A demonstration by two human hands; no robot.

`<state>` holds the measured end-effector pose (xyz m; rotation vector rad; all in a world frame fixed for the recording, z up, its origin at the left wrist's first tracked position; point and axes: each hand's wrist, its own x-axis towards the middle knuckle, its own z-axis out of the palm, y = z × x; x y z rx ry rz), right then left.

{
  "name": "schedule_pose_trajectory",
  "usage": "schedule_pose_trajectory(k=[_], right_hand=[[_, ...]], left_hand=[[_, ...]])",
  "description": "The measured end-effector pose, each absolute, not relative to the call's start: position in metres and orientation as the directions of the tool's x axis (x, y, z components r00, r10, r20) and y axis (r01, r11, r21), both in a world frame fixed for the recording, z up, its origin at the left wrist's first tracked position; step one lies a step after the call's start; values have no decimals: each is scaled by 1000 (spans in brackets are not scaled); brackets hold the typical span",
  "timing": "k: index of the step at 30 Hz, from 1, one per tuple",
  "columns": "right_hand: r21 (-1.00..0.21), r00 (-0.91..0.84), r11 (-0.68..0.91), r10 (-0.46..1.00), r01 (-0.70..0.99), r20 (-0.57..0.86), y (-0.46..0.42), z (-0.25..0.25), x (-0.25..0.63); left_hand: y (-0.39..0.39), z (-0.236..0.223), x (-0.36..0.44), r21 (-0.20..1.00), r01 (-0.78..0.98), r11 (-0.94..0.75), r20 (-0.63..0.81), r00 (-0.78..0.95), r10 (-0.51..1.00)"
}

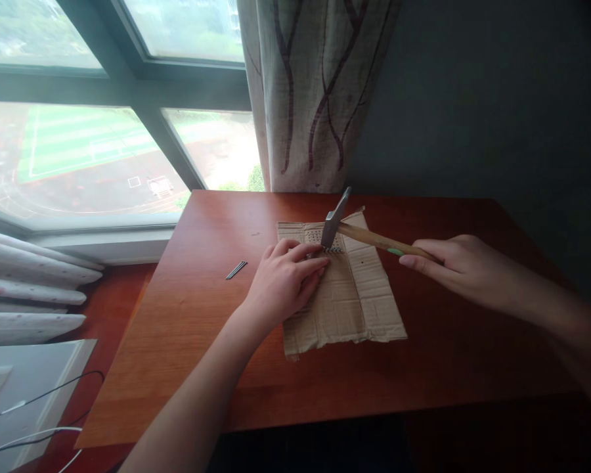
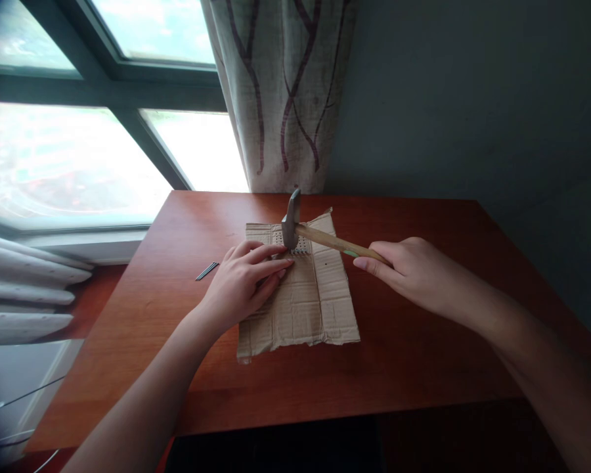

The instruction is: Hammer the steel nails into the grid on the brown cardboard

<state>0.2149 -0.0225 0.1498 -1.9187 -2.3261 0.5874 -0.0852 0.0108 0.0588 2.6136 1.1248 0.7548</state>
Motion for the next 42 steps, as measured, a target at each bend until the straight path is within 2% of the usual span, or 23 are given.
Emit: schedule_pose_trajectory(k=[7,12,17,35,38,42], right_hand=[[-336,-207,146,966,930,-153,-23,149,215],[-325,-223,148,953,934,-205,-23,147,215],[-316,-221,162,962,935,-161,-24,147,215],[-280,-214,159,960,947,-178,-27,143,216],[-290,-209,163,968,943,-137,-29,145,216],[-348,-137,140,990,927,32,-32,140,216]], left_hand=[[11,57,-85,371,618,-693,381,580,720],[11,57,-85,367,621,-693,382,579,721],[11,58,-86,376,616,-693,382,578,721],[11,57,-86,383,609,-694,389,576,719],[11,57,-87,394,601,-696,387,578,718],[12,56,-87,418,583,-696,394,575,718]])
